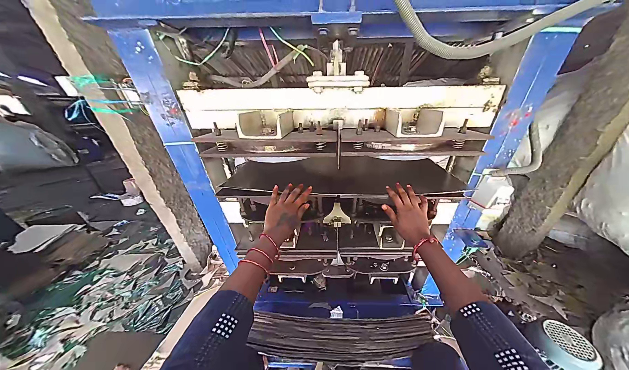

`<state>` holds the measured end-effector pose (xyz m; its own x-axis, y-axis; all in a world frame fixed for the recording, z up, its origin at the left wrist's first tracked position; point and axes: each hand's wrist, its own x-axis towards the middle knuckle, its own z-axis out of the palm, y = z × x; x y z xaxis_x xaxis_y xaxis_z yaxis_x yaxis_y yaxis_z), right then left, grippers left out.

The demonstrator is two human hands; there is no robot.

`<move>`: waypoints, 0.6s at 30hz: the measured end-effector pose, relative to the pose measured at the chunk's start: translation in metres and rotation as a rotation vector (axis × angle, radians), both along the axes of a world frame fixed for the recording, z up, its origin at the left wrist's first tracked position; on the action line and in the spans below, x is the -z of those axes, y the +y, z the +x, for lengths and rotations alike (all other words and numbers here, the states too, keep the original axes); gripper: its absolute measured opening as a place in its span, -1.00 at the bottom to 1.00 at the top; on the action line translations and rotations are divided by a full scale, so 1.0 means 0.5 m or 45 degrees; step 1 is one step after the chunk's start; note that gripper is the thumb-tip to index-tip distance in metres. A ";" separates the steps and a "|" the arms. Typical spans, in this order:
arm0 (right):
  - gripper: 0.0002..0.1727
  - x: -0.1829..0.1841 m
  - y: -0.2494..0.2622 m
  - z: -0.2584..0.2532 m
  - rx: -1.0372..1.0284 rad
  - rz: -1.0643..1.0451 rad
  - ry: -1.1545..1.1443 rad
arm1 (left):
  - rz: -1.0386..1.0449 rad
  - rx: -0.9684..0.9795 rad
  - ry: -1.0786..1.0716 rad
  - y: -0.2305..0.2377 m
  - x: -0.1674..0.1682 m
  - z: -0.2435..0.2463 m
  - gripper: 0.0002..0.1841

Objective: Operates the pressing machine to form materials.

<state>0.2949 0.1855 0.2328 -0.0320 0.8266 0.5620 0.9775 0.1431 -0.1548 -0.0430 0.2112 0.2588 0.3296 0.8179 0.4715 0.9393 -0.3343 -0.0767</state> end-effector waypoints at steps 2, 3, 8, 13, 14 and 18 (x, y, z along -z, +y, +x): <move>-0.33 -0.004 0.003 -0.001 0.005 -0.034 -0.001 | -0.049 -0.025 0.014 -0.004 -0.007 0.001 -0.47; -0.33 -0.006 0.004 -0.001 0.006 -0.046 0.002 | -0.057 -0.022 0.018 -0.004 -0.009 0.001 -0.47; -0.33 -0.019 0.006 -0.005 0.020 -0.130 0.017 | -0.069 -0.018 0.040 0.002 -0.012 -0.003 -0.47; -0.30 0.020 -0.014 -0.014 -0.061 0.244 -0.019 | 0.293 0.128 -0.084 -0.011 0.023 -0.012 -0.42; -0.35 0.044 -0.032 -0.020 -0.134 0.460 -0.046 | 0.442 0.189 -0.138 -0.034 0.038 -0.009 -0.42; -0.51 0.228 -0.180 -0.076 -0.327 0.654 -0.009 | 0.741 0.385 -0.454 -0.185 0.201 0.014 -0.57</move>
